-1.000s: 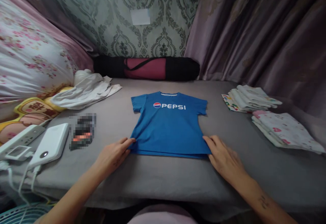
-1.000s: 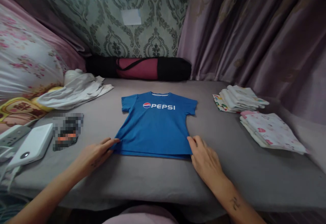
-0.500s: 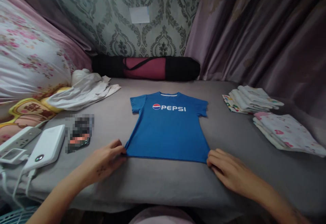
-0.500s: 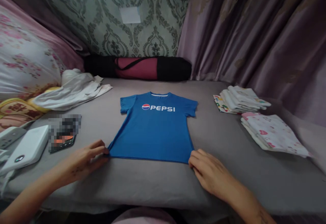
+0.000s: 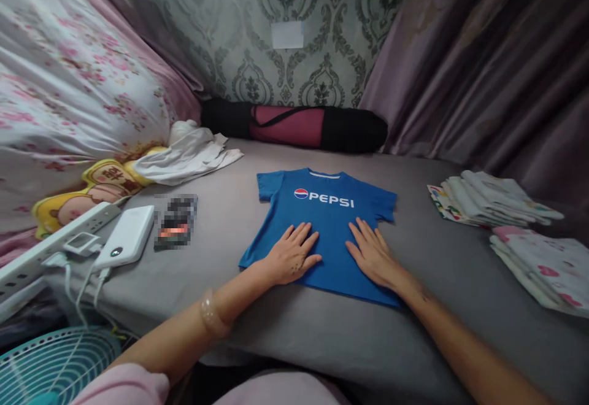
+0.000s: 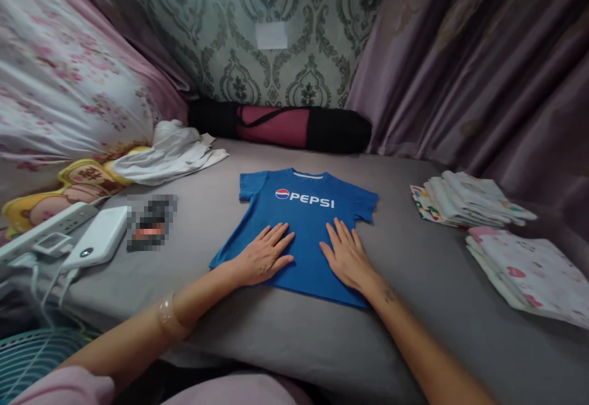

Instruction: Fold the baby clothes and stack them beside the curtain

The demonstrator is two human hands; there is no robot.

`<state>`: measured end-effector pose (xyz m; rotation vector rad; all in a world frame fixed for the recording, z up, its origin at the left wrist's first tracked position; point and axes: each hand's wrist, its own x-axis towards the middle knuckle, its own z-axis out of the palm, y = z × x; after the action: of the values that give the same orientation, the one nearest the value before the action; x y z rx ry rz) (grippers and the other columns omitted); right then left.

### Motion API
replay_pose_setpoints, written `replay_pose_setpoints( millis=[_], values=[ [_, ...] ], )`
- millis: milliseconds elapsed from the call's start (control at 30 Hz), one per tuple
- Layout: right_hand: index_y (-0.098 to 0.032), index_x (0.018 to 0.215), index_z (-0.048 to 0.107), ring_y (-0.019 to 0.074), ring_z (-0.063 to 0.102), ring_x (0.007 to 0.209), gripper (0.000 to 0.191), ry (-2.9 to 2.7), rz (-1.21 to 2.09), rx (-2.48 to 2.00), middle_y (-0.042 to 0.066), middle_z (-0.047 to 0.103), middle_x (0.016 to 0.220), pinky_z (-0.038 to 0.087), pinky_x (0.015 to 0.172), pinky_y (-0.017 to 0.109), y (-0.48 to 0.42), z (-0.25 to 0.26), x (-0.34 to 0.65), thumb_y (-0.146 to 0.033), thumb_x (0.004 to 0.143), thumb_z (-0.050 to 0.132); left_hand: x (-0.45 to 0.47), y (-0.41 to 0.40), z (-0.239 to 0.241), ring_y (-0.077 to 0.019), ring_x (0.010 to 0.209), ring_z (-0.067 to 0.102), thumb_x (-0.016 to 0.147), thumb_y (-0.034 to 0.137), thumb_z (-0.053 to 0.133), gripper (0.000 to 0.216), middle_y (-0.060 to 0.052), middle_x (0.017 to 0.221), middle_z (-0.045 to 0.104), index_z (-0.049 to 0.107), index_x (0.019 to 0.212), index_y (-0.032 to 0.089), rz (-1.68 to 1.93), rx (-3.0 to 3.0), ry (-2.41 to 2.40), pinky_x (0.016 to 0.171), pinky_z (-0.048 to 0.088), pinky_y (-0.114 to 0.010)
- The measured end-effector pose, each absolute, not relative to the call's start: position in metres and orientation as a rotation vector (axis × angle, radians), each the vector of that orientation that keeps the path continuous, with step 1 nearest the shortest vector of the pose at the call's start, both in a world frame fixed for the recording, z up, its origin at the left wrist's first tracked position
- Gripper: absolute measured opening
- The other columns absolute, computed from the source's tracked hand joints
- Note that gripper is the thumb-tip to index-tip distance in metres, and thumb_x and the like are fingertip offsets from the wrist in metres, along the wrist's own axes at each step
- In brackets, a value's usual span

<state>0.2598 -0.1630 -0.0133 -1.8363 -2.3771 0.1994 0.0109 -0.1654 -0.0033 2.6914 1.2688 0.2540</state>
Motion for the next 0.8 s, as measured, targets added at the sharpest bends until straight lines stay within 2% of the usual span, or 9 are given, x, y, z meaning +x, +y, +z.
replay_pose_setpoints(
  millis=[133,333,400,467,567,633,700,800],
  values=[
    [-0.024,0.149,0.025,0.0197,0.018,0.143,0.055,-2.557,0.167,-1.608,0.006,0.02,0.156,0.019,0.116,0.046,-0.216,-0.007,0.279,-0.044,0.098,0.03,-0.014,-0.194,0.002,-0.0287,0.142,0.022,0.097,0.052,0.027,0.06,-0.015,0.152,0.028,0.031,0.146,0.018,0.258,2.747,1.164,0.114,0.018,-0.048],
    [-0.031,0.15,0.021,0.0243,0.028,0.139,0.058,-2.671,0.009,-1.47,0.003,0.025,0.155,0.03,0.111,0.05,-0.268,-0.009,0.294,-0.037,0.095,0.039,-0.035,-0.231,0.01,-0.0271,0.144,0.016,0.097,0.051,0.029,0.06,-0.009,0.155,0.021,0.022,0.149,0.023,0.175,2.708,1.052,0.116,0.011,-0.048],
    [-0.031,0.147,0.029,0.0256,0.034,0.137,0.056,-2.679,-0.018,-1.453,0.003,0.03,0.153,0.035,0.108,0.049,-0.276,-0.007,0.299,-0.038,0.094,0.042,-0.04,-0.242,0.019,-0.0269,0.143,0.018,0.097,0.051,0.031,0.061,-0.01,0.155,0.023,0.022,0.149,0.021,0.187,2.654,0.998,0.116,0.013,-0.047],
    [-0.029,0.138,0.045,0.0267,0.043,0.13,0.047,-2.666,-0.044,-1.429,0.005,0.044,0.145,0.039,0.105,0.048,-0.278,0.002,0.302,-0.039,0.092,0.046,-0.045,-0.249,0.032,-0.0261,0.14,0.027,0.096,0.05,0.036,0.059,-0.011,0.151,0.033,0.03,0.146,0.02,0.228,2.57,0.9,0.115,0.021,-0.043],
    [-0.026,0.105,0.066,0.0235,0.061,0.104,0.024,-2.649,0.007,-1.411,0.004,0.067,0.109,0.042,0.1,0.047,-0.268,0.023,0.295,-0.036,0.093,0.047,-0.055,-0.245,0.049,-0.0195,0.115,0.056,0.097,0.043,0.038,0.039,-0.007,0.125,0.062,0.058,0.123,0.022,0.362,2.37,0.858,0.098,0.042,-0.03],
    [-0.024,0.086,0.065,0.0195,0.063,0.084,0.026,-2.639,0.097,-1.42,0.002,0.067,0.086,0.045,0.093,0.044,-0.255,0.038,0.277,-0.032,0.095,0.042,-0.064,-0.229,0.051,-0.0151,0.089,0.064,0.098,0.039,0.035,0.036,-0.004,0.098,0.07,0.066,0.101,0.021,0.563,2.226,1.123,0.08,0.047,-0.024],
    [-0.023,0.085,0.063,0.0185,0.06,0.079,0.029,-2.612,0.18,-1.405,0.003,0.064,0.082,0.048,0.08,0.038,-0.241,0.047,0.249,-0.029,0.097,0.038,-0.075,-0.205,0.045,-0.0148,0.075,0.061,0.096,0.039,0.036,0.036,-0.004,0.085,0.069,0.066,0.093,0.019,0.789,2.074,1.539,0.071,0.046,-0.025],
    [-0.023,0.1,0.061,0.0183,0.058,0.089,0.023,-2.658,0.311,-1.208,0.004,0.063,0.096,0.047,0.078,0.033,-0.224,0.053,0.199,-0.024,0.097,0.038,-0.089,-0.161,0.029,-0.0153,0.068,0.06,0.092,0.034,0.041,0.032,-0.003,0.076,0.068,0.068,0.089,0.018,0.784,1.886,1.832,0.065,0.044,-0.025]
  ],
)
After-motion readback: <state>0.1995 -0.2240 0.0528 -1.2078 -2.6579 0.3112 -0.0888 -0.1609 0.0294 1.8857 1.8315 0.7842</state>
